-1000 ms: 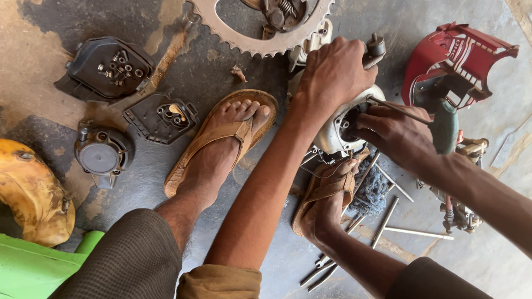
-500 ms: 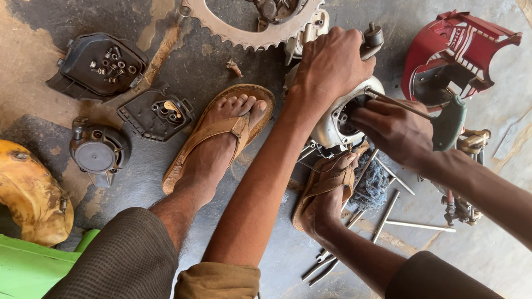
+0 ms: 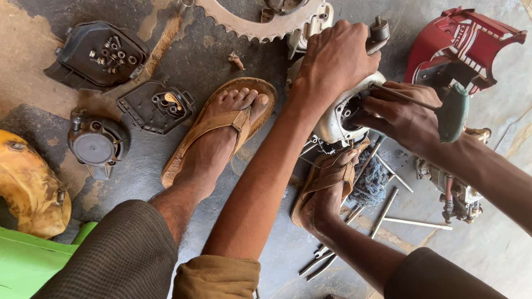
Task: The person disassembles a motorcycle engine block on the floor, using a screwdriver and T-handle wrench to remove bolts and internal components. They place removed parts on a nearby sprocket and continue working on the engine casing.
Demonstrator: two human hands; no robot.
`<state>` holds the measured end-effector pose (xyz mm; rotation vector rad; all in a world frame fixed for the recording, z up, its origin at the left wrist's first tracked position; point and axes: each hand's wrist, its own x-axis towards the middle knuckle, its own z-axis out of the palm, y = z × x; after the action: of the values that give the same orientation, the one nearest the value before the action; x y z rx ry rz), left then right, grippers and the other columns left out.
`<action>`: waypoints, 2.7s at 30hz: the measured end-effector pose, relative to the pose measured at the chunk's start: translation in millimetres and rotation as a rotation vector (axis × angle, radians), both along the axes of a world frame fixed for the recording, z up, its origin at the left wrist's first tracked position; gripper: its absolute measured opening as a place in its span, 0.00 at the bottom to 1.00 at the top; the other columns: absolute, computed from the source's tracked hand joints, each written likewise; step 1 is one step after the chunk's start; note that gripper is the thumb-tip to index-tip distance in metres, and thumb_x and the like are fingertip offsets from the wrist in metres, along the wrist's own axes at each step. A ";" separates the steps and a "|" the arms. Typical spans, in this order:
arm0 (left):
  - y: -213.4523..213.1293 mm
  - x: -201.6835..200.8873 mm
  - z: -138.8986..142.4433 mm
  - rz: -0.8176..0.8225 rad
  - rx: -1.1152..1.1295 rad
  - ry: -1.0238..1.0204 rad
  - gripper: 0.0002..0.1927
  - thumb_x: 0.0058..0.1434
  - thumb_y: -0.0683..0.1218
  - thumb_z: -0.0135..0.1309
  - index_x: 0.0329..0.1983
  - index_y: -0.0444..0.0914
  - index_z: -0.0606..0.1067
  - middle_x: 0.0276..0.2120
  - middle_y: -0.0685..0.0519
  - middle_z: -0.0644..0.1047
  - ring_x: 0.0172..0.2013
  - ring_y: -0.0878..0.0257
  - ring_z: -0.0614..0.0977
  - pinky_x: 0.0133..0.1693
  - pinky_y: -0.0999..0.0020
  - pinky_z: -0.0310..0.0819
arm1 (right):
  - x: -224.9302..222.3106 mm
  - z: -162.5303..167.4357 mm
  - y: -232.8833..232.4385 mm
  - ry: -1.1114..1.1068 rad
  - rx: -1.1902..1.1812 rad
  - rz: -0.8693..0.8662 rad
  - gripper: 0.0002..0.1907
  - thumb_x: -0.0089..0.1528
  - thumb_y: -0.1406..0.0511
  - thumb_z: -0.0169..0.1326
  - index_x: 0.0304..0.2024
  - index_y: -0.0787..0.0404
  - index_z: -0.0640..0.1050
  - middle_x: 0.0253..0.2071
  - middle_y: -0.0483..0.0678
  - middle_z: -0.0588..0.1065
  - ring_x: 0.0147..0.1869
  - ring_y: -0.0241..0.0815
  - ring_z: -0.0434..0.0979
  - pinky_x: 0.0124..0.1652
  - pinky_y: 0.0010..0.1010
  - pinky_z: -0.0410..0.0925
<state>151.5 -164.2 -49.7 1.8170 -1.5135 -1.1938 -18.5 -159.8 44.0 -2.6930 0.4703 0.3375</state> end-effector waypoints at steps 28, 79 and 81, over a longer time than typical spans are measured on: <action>-3.2 -6.6 -13.9 0.005 -0.010 0.038 0.12 0.56 0.52 0.58 0.33 0.39 0.80 0.23 0.52 0.79 0.20 0.64 0.81 0.31 0.61 0.79 | 10.9 14.4 -1.9 0.126 -0.071 -0.067 0.12 0.59 0.54 0.65 0.39 0.52 0.86 0.31 0.43 0.80 0.27 0.38 0.76 0.24 0.32 0.69; -0.4 -4.2 -3.0 -0.032 0.028 0.023 0.12 0.58 0.53 0.57 0.33 0.40 0.80 0.25 0.51 0.80 0.23 0.63 0.82 0.35 0.60 0.80 | -19.4 8.8 27.6 0.148 0.068 -0.135 0.19 0.58 0.54 0.61 0.51 0.45 0.84 0.41 0.47 0.84 0.16 0.34 0.70 0.12 0.30 0.58; 0.6 -4.7 -2.1 -0.033 0.028 0.006 0.13 0.58 0.54 0.57 0.35 0.39 0.79 0.28 0.49 0.80 0.25 0.62 0.83 0.38 0.58 0.80 | -21.5 9.0 28.9 0.133 0.068 -0.124 0.18 0.58 0.55 0.61 0.51 0.46 0.84 0.38 0.47 0.83 0.15 0.33 0.68 0.11 0.30 0.57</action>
<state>146.8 -163.6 -51.8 1.8113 -1.5359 -1.2404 -40.0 -130.9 53.0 -2.5712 0.6497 0.4898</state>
